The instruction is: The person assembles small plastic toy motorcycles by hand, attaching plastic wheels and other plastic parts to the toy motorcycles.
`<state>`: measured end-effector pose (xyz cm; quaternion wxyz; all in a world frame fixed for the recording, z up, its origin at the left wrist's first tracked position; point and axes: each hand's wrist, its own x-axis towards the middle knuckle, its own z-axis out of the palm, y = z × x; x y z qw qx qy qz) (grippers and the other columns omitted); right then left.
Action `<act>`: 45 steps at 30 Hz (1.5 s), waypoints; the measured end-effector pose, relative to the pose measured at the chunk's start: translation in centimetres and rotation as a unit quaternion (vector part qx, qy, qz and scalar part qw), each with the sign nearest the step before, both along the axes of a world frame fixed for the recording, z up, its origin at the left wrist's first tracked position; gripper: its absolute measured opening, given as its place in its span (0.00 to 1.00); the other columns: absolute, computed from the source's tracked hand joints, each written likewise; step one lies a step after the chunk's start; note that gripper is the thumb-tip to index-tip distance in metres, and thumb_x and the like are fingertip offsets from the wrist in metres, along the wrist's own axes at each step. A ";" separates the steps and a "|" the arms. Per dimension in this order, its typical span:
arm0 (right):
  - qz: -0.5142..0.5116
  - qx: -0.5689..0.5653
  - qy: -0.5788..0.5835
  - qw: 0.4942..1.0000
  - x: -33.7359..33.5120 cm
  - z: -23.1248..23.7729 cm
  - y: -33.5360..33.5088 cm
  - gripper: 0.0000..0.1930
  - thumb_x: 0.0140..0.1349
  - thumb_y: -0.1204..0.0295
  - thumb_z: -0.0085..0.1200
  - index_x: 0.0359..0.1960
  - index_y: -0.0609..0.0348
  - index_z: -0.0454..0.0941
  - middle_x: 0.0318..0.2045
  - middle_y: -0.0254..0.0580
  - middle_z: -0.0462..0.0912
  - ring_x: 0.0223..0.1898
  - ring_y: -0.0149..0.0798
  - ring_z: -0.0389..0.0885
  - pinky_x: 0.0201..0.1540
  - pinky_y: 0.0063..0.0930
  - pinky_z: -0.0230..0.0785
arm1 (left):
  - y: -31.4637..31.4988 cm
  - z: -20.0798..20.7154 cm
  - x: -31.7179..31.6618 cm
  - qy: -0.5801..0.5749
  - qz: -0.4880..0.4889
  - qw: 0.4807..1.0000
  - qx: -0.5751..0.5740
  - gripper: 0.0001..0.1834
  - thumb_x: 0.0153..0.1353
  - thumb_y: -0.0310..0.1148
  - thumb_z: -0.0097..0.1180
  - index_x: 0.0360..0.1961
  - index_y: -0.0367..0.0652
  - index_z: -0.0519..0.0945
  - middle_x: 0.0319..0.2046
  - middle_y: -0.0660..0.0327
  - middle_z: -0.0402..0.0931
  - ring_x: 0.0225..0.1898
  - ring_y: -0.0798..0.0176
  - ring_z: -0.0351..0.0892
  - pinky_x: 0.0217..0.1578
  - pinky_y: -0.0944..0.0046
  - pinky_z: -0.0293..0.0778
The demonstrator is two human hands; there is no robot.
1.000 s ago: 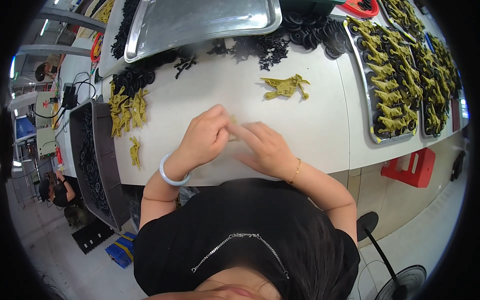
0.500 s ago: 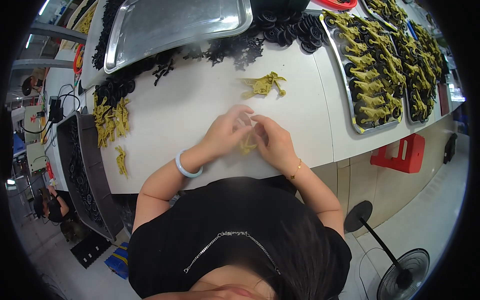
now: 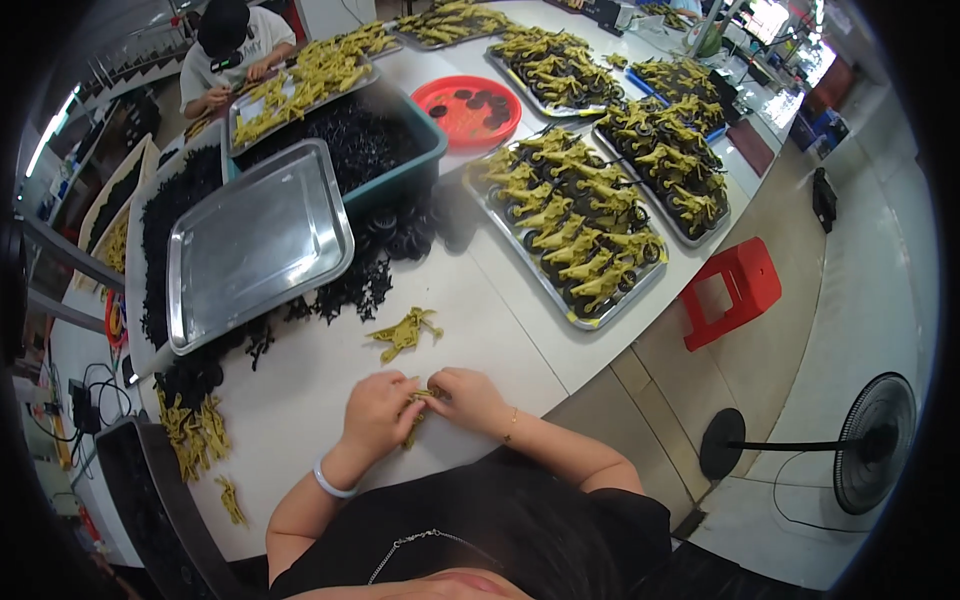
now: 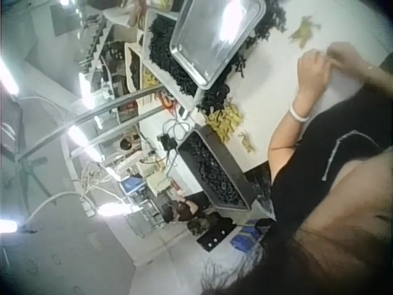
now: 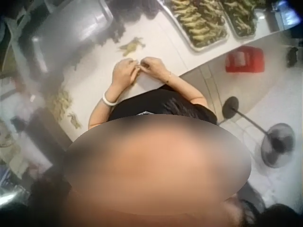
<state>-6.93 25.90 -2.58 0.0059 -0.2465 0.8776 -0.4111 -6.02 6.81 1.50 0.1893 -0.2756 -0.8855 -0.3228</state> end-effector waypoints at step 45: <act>-0.107 0.071 -0.056 0.990 -5.7 -1.7 2.7 0.07 0.55 0.78 0.59 0.24 0.65 0.72 0.18 0.32 0.68 0.19 0.24 0.61 0.23 0.20 0.57 | -24.2 -0.2 13.7 -0.122 0.600 0.787 -0.077 0.20 0.47 0.25 0.60 0.45 0.41 0.79 0.40 0.53 0.77 0.43 0.49 0.76 0.42 0.56 0.73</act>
